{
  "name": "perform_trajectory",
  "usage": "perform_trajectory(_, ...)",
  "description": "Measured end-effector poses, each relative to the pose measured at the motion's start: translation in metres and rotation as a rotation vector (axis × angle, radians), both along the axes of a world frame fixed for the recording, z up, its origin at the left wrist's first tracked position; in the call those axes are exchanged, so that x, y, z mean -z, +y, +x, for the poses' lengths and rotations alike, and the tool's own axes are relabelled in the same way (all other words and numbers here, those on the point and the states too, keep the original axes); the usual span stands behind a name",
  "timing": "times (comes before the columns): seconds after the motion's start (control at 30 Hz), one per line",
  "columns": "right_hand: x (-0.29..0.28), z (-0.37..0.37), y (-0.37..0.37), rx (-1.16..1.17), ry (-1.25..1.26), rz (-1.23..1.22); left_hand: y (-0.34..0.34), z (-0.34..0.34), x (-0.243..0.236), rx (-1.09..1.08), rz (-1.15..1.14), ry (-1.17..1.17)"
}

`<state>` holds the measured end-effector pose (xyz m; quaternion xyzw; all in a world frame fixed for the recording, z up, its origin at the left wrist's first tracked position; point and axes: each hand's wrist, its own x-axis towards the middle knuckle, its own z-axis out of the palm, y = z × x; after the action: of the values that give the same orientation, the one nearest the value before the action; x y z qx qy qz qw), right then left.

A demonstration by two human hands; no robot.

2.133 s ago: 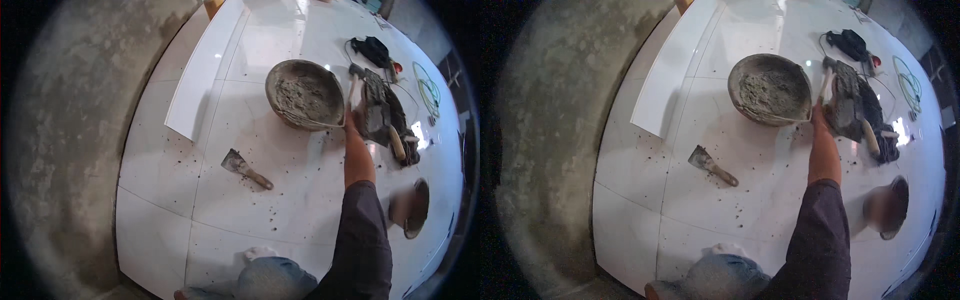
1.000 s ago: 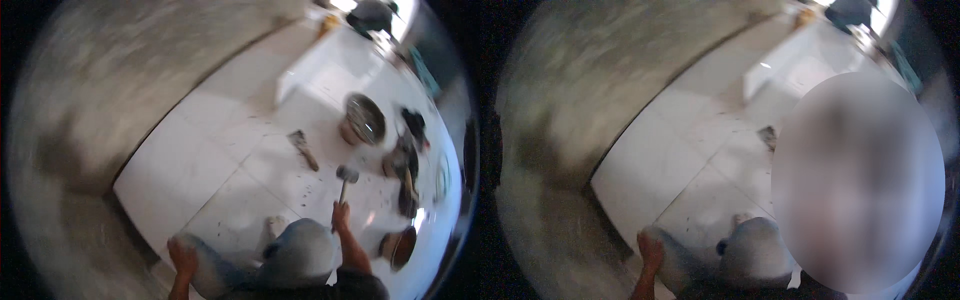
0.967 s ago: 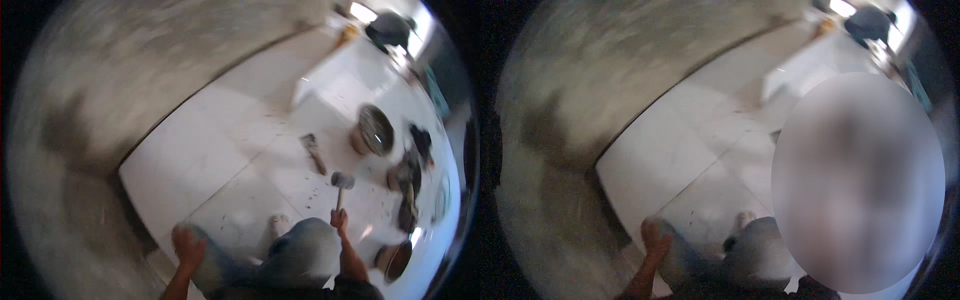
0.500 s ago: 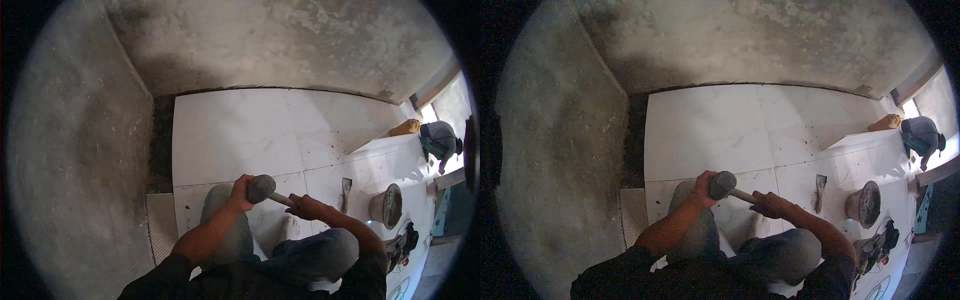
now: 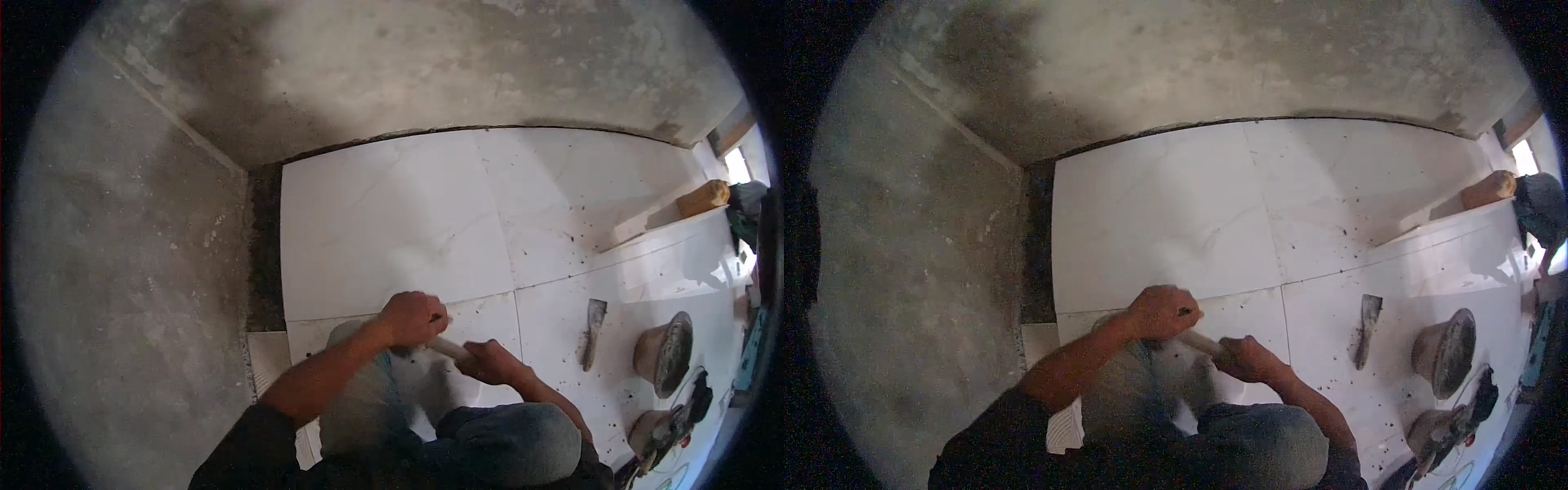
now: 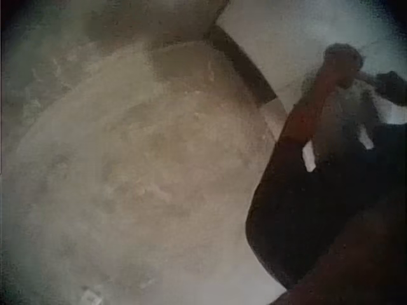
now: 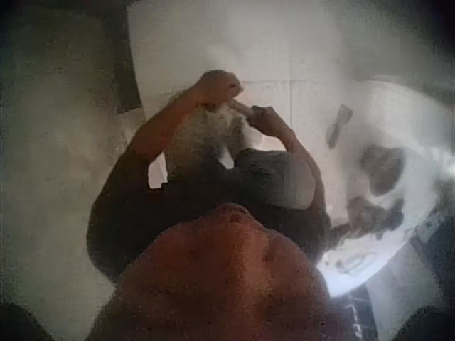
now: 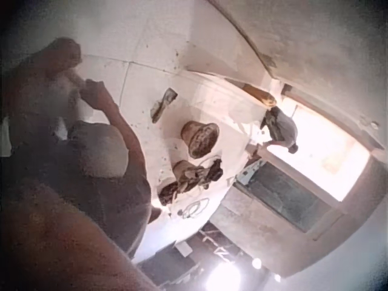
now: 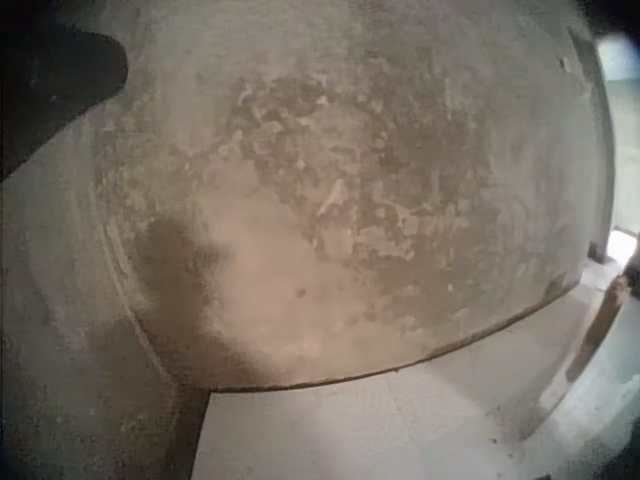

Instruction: The person places a tile onto the floor and uses a rubber mallet to tap it into position. They then use a putty knife to clean the grout line between the tiles.

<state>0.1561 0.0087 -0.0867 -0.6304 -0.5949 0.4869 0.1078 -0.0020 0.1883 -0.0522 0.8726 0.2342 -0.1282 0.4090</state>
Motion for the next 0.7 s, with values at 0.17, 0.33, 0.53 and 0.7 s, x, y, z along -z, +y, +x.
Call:
perform_trajectory(0.17,-0.021,0.03,0.009,-0.152,0.393,-0.025,0.017,-0.02,0.037,-0.03,-1.201,-0.165)
perform_trajectory(0.33,0.01,0.037,0.054,0.484,0.436,-0.067,0.033,-0.03,0.12,-0.884,-0.68,-0.382)
perform_trajectory(0.53,0.077,0.041,0.095,0.574,0.019,0.23,0.097,-0.043,0.178,-0.509,0.636,0.276)
perform_trajectory(0.7,0.095,0.041,0.098,0.533,-0.024,0.306,0.091,-0.041,0.184,-0.509,0.655,0.261)
